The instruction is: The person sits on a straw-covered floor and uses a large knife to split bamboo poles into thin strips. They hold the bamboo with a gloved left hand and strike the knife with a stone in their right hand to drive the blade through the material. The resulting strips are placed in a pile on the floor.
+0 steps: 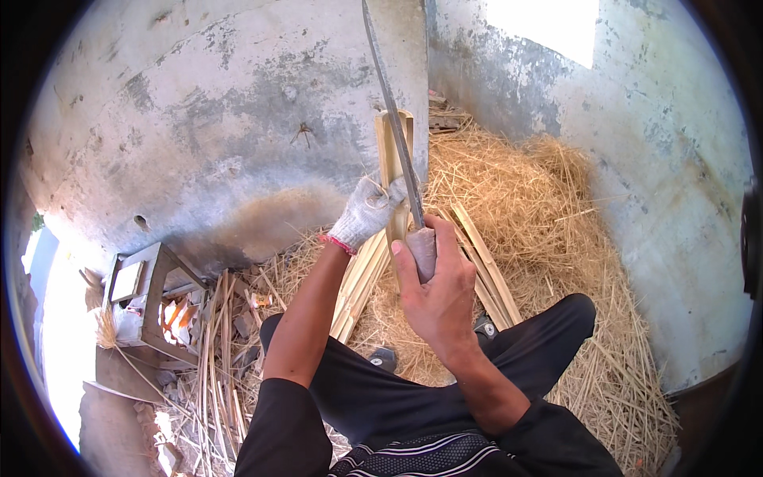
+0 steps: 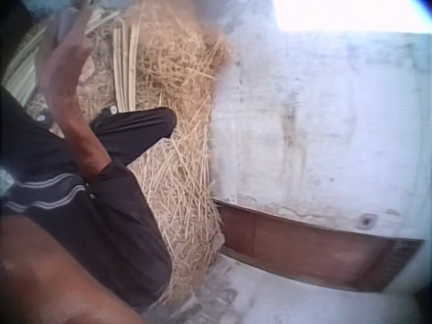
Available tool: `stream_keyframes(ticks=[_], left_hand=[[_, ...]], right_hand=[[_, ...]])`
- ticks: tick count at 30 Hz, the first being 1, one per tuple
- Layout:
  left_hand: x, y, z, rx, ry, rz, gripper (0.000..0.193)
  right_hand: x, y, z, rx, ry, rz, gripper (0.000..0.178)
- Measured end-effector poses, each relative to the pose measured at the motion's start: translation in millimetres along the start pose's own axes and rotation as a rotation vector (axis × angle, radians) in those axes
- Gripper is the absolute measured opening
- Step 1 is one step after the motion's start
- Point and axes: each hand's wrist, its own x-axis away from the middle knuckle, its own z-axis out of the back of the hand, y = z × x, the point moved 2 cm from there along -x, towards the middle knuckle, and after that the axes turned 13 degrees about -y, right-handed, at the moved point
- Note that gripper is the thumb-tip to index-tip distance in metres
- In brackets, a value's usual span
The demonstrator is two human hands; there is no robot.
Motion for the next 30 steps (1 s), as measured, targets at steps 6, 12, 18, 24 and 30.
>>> stream_keyframes(ticks=[6, 12, 18, 24, 30], left_hand=[[2, -3, 2, -0.023, -0.004, 0.025, 0.026], [3, 5, -5, 0.035, -0.026, 0.022, 0.025], [4, -3, -1, 0.021, -0.045, 0.027, 0.03], [15, 8, 6, -0.069, -0.136, 0.113, 0.038], [14, -10, 17, 0.117, -0.23, 0.117, 0.042]], right_hand=[[1, -8, 0, -0.027, -0.004, -0.06, 0.039], [3, -6, 3, -0.059, -0.016, -0.078, 0.037], [6, -2, 3, -0.069, -0.002, -0.067, 0.04], [15, -4, 4, -0.142, 0.005, -0.042, 0.038], [25, -5, 5, -0.536, 0.151, -0.15, 0.034]])
